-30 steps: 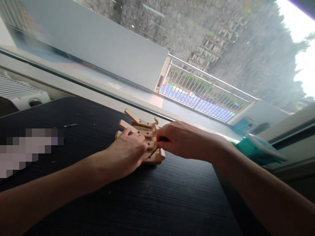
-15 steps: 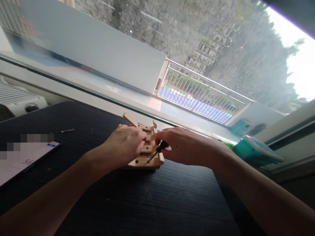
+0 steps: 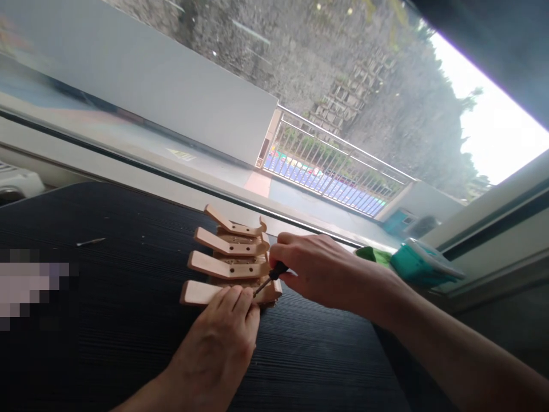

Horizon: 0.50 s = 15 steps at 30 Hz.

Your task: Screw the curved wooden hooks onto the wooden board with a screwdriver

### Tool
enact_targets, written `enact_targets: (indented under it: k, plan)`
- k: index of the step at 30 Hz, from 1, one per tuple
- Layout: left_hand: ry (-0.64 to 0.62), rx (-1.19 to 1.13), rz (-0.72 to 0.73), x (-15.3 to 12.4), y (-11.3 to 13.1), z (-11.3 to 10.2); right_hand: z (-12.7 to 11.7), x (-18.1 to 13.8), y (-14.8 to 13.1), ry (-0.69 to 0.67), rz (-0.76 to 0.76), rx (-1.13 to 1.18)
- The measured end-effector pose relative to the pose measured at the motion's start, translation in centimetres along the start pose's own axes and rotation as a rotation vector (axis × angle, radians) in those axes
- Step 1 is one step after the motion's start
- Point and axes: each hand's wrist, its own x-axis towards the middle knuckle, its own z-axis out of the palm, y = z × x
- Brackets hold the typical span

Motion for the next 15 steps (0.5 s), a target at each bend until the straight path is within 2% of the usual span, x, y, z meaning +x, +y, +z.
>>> enact_targets:
  k: [6, 15]
  plan:
    - [-0.100, 0.078, 0.072, -1.0, -0.1, 0.6, -0.2, 0.6, 0.0, -0.089, 0.009, -0.054]
    - [-0.357, 0.064, 0.096, -1.0, -0.1, 0.2, -0.1, 0.3, 0.2, -0.138, 0.042, -0.039]
